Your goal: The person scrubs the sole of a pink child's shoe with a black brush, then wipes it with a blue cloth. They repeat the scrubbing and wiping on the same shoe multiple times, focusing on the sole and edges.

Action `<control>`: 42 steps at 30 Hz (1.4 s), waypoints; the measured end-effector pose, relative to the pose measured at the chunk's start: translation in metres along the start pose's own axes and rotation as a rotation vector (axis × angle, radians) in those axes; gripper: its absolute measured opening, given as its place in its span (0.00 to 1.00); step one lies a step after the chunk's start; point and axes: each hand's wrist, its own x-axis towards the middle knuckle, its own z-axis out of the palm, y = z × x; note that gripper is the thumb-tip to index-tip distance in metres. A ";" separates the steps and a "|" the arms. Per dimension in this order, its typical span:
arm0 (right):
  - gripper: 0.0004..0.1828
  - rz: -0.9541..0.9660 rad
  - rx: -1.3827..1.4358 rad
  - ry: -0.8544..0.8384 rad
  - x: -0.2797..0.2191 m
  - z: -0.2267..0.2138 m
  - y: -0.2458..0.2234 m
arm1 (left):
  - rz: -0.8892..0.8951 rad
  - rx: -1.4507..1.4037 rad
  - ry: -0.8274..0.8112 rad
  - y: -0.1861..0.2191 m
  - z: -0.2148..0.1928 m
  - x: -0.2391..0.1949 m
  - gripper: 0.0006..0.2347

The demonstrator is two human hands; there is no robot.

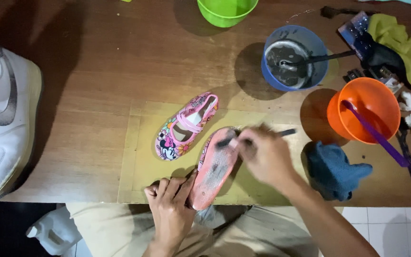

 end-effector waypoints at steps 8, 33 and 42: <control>0.23 -0.137 0.106 -0.120 -0.030 -0.003 -0.008 | 0.019 0.010 0.012 -0.001 0.002 -0.004 0.09; 0.12 -0.017 0.317 -0.048 -0.089 0.006 -0.019 | 0.015 0.019 -0.042 0.001 0.000 -0.003 0.13; 0.06 -0.052 0.208 0.082 -0.086 0.010 -0.012 | 0.000 0.029 0.001 0.002 0.000 -0.003 0.15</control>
